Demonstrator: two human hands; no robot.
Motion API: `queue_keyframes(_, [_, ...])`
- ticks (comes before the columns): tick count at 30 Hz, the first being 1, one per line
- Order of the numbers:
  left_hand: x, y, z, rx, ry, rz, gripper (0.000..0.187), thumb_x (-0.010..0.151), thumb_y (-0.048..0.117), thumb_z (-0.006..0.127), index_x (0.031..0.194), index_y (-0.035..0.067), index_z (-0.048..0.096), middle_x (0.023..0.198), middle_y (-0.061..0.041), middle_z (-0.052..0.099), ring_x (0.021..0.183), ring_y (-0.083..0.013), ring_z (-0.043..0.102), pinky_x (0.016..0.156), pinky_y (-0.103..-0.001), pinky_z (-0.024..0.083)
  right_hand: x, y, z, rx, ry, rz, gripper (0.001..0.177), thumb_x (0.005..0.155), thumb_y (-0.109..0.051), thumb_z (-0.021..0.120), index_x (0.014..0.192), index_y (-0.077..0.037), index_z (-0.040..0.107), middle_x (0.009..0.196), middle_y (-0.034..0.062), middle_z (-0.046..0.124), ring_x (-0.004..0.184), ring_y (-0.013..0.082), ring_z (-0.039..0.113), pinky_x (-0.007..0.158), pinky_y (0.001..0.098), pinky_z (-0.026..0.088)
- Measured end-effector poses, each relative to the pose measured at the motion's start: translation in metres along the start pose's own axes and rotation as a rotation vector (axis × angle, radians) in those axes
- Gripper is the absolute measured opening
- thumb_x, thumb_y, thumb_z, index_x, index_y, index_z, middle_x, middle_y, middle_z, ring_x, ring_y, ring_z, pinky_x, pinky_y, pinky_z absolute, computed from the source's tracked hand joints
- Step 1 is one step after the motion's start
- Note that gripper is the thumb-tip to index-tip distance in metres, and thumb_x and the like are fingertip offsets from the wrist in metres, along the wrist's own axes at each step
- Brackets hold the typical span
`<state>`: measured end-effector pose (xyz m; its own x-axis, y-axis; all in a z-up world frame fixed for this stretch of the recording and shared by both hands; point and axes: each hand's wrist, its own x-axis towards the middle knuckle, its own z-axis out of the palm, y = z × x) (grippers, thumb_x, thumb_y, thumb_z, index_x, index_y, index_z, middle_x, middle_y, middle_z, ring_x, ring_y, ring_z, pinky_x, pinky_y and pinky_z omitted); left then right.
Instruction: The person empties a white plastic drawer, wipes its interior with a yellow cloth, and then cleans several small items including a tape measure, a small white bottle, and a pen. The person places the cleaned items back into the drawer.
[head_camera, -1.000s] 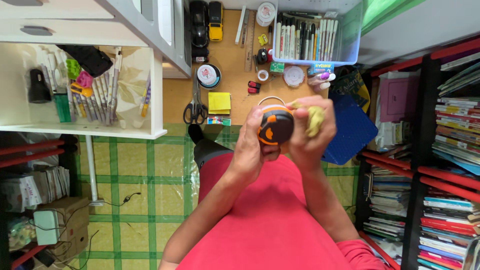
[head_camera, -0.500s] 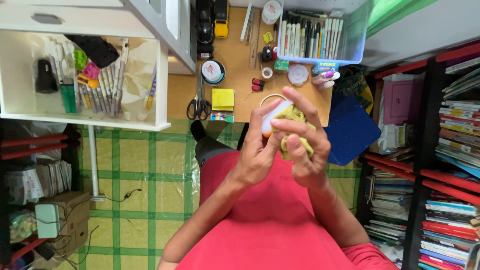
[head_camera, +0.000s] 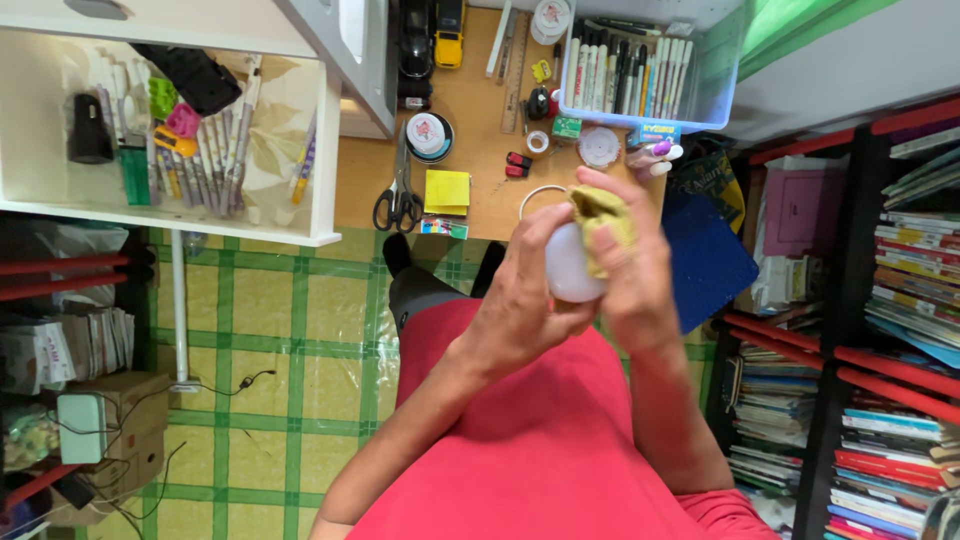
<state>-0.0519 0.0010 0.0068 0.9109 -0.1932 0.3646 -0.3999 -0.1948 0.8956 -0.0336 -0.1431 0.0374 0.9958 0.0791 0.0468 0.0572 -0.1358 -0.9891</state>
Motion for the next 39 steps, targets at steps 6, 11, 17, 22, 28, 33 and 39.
queue_keyframes(6, [-0.004,-0.007,-0.002,0.124,0.020,-0.006,0.105,0.076,0.006,0.090,0.156,0.004,0.023,0.143,-0.024,0.051,0.126,-0.0424,0.057,0.107,-0.048,0.051,-0.017,-0.012,-0.007,-0.309,-0.168,-0.310,0.040,0.111,-0.031,0.047,0.133,-0.006,0.069,0.158,0.0291,0.043,0.147,0.0420,0.047,0.123,0.0443,0.038])
queue_keyframes(11, [0.005,-0.009,0.011,0.186,-0.033,0.080,0.095,0.079,-0.005,0.083,0.155,0.005,0.027,0.143,-0.022,0.052,0.126,-0.0415,0.056,0.110,-0.048,0.050,-0.018,0.001,-0.016,-0.343,-0.074,-0.369,0.013,0.095,-0.012,0.067,0.105,-0.007,0.074,0.153,0.0175,0.057,0.145,0.0374,0.051,0.121,0.0401,0.042])
queue_keyframes(17, [0.019,-0.004,0.020,0.263,-0.194,0.220,0.100,0.073,-0.008,0.082,0.155,0.002,0.026,0.144,-0.024,0.050,0.127,-0.0444,0.054,0.111,-0.051,0.047,-0.022,0.016,-0.028,-0.175,0.105,-0.250,0.019,0.089,-0.006,0.075,0.107,-0.002,0.072,0.147,0.0234,0.055,0.126,0.0305,0.065,0.105,0.0362,0.051])
queue_keyframes(22, [0.019,0.001,0.034,0.167,-0.287,0.233,0.110,0.066,-0.004,0.088,0.155,0.002,0.025,0.142,-0.023,0.051,0.127,-0.0439,0.054,0.110,-0.051,0.047,-0.035,0.035,-0.028,0.041,0.378,-0.063,0.013,0.097,-0.007,0.064,0.103,0.003,0.069,0.120,0.0183,0.072,0.109,0.0230,0.069,0.098,0.0332,0.054])
queue_keyframes(28, [0.026,-0.002,0.038,-0.012,-0.289,0.144,0.105,0.070,0.005,0.093,0.154,0.006,0.031,0.143,-0.018,0.055,0.132,-0.0380,0.054,0.115,-0.045,0.048,-0.041,0.057,-0.026,0.617,0.653,0.189,0.023,0.100,-0.015,0.058,0.095,0.005,0.068,0.095,0.0107,0.073,0.084,0.0171,0.067,0.079,0.0302,0.055])
queue_keyframes(33, [0.023,-0.009,0.026,-0.247,-0.362,-0.005,0.090,0.083,0.004,0.086,0.155,0.008,0.032,0.160,-0.021,0.040,0.147,-0.0368,0.048,0.122,-0.041,0.044,-0.035,0.071,-0.013,0.568,0.697,0.348,0.025,0.104,-0.019,0.054,0.093,-0.001,0.066,0.086,0.0024,0.065,0.074,0.0099,0.057,0.066,0.0287,0.046])
queue_keyframes(39, [0.011,-0.034,0.016,-0.956,-0.287,-0.540,0.081,0.091,0.015,0.075,0.156,0.007,0.029,0.149,-0.015,0.049,0.134,-0.0277,0.053,0.114,-0.039,0.046,-0.013,0.060,0.013,0.072,0.772,0.137,0.034,0.111,-0.025,0.050,0.088,-0.003,0.060,0.087,0.0050,0.064,0.081,0.0115,0.057,0.074,0.0265,0.047])
